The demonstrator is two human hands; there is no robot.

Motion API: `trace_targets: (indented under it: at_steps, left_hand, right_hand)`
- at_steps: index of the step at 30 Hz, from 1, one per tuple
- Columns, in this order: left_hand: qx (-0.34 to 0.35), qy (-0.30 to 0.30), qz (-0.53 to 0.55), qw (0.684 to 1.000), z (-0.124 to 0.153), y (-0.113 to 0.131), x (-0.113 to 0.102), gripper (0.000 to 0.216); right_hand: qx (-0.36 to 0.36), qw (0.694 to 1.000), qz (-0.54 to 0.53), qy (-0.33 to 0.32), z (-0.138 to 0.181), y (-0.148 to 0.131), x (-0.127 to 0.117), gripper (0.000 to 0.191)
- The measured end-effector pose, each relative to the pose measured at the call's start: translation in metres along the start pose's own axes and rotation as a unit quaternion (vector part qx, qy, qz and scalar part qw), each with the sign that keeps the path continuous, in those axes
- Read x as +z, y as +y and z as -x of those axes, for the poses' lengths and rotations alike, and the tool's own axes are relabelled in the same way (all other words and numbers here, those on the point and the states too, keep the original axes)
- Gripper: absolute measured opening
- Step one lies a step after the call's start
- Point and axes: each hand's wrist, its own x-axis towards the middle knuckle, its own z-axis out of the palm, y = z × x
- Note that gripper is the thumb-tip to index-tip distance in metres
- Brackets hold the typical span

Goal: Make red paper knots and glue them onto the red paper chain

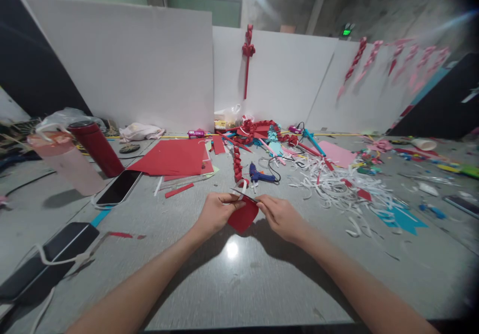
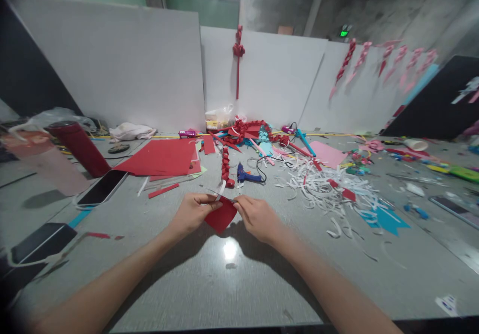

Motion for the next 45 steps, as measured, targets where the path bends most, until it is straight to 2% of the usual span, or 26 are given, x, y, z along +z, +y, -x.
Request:
trace_targets:
  at_steps: [14, 25, 30, 35, 40, 45]
  left_hand:
    - [0.0, -0.004, -0.002, 1.0, 0.002, 0.005, -0.002, 0.026]
    - [0.033, -0.015, -0.043, 0.998, 0.006, 0.006, 0.002, 0.024]
    - [0.045, 0.019, -0.045, 0.998, 0.008, 0.001, 0.005, 0.02]
    - [0.05, 0.037, -0.057, 0.996, 0.006, -0.001, 0.0, 0.024]
    - [0.089, 0.028, -0.106, 0.99, 0.004, -0.001, -0.006, 0.026]
    - [0.097, 0.0, -0.105, 0.99, 0.005, 0.0, 0.0, 0.023]
  right_hand:
    - [0.018, 1.0, -0.024, 0.001, 0.001, -0.001, 0.001, 0.033]
    - [0.018, 0.999, 0.038, -0.031, 0.0, -0.007, -0.002, 0.033]
    - [0.013, 0.999, 0.039, -0.028, 0.0, -0.009, -0.002, 0.034]
    - [0.02, 0.998, 0.048, -0.022, 0.003, -0.003, -0.003, 0.033]
    - [0.012, 0.998, 0.058, -0.025, 0.005, 0.002, -0.004, 0.032]
    - [0.015, 0.997, 0.061, -0.035, 0.003, -0.004, -0.004, 0.029]
